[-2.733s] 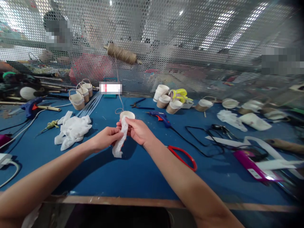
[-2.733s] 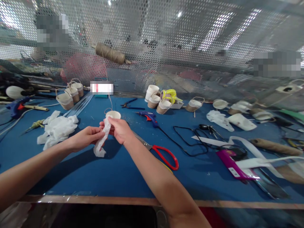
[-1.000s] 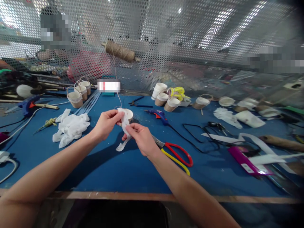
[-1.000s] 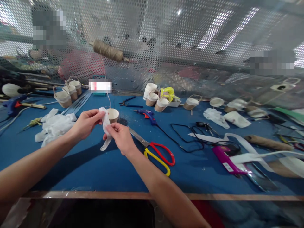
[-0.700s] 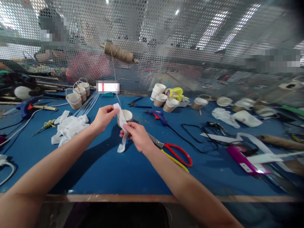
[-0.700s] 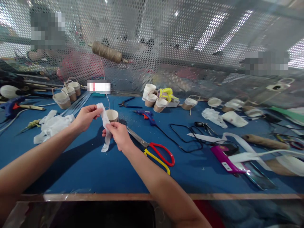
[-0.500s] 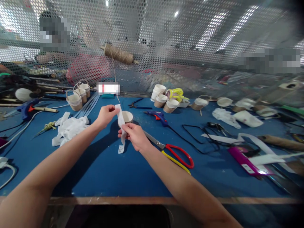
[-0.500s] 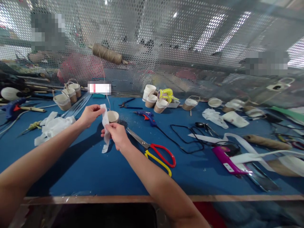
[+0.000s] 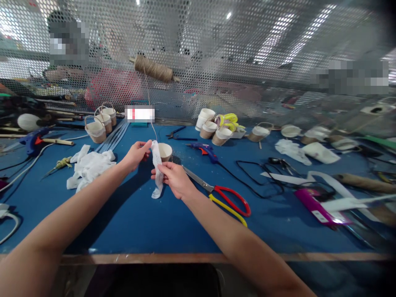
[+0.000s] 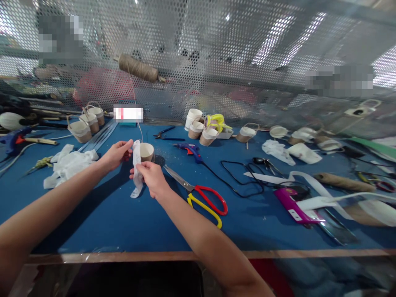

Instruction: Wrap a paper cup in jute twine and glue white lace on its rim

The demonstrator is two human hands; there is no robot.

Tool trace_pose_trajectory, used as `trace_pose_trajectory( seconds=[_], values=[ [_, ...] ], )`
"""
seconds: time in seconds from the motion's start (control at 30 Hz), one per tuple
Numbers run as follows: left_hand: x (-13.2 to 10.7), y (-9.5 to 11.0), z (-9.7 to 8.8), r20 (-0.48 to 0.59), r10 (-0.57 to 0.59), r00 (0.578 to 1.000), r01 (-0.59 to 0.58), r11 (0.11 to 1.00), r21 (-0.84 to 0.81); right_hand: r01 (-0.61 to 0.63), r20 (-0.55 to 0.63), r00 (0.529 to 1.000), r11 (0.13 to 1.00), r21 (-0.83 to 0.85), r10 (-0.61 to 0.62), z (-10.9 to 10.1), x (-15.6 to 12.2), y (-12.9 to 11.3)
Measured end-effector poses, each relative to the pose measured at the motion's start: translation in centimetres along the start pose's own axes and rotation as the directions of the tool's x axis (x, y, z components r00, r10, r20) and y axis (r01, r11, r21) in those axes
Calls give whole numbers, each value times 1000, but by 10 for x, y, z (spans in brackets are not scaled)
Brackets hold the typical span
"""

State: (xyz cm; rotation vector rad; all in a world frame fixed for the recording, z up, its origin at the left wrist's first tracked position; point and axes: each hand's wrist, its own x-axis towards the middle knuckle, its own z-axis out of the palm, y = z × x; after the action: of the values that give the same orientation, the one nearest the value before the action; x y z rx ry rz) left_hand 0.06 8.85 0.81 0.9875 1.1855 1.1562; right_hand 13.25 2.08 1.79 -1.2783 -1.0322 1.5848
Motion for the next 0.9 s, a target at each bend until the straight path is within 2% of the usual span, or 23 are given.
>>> trace_pose_trajectory(
  seconds=[0.13, 0.23, 0.33, 0.43, 0.57, 0.67, 0.73, 0.8, 0.9],
  values=[
    [-30, -11, -2, 155, -134, 979, 148, 985, -84, 23, 37, 999, 999, -40, -21, -2, -1, 2],
    [-45, -17, 3, 243, -151, 958, 190, 971, -148, 57, 56, 997, 991, -117, -51, -3, -2, 4],
    [-48, -19, 9, 239, -137, 961, 190, 958, -214, 93, 79, 994, 966, -240, -76, -5, -7, 4],
    [-46, -20, 10, 212, -135, 968, 190, 946, -265, 140, 68, 990, 900, -413, -122, -19, -20, 0],
    [-46, -17, 9, 216, -171, 961, 231, 928, -293, 138, -23, 976, 705, -696, -215, -68, -50, -8],
    [-48, -13, 8, 230, -208, 951, 274, 912, -306, 18, -129, 959, 509, -860, -252, -110, -72, -6],
    [-50, -11, 8, 235, -231, 944, 299, 900, -316, -64, -165, 959, 391, -918, -231, -130, -81, -1],
    [-50, -9, 8, 238, -250, 938, 321, 888, -329, -97, -162, 964, 288, -953, -210, -140, -83, 5],
    [-51, -6, 7, 256, -273, 927, 352, 870, -346, -114, -145, 972, 170, -979, -185, -140, -80, 10]
  ],
)
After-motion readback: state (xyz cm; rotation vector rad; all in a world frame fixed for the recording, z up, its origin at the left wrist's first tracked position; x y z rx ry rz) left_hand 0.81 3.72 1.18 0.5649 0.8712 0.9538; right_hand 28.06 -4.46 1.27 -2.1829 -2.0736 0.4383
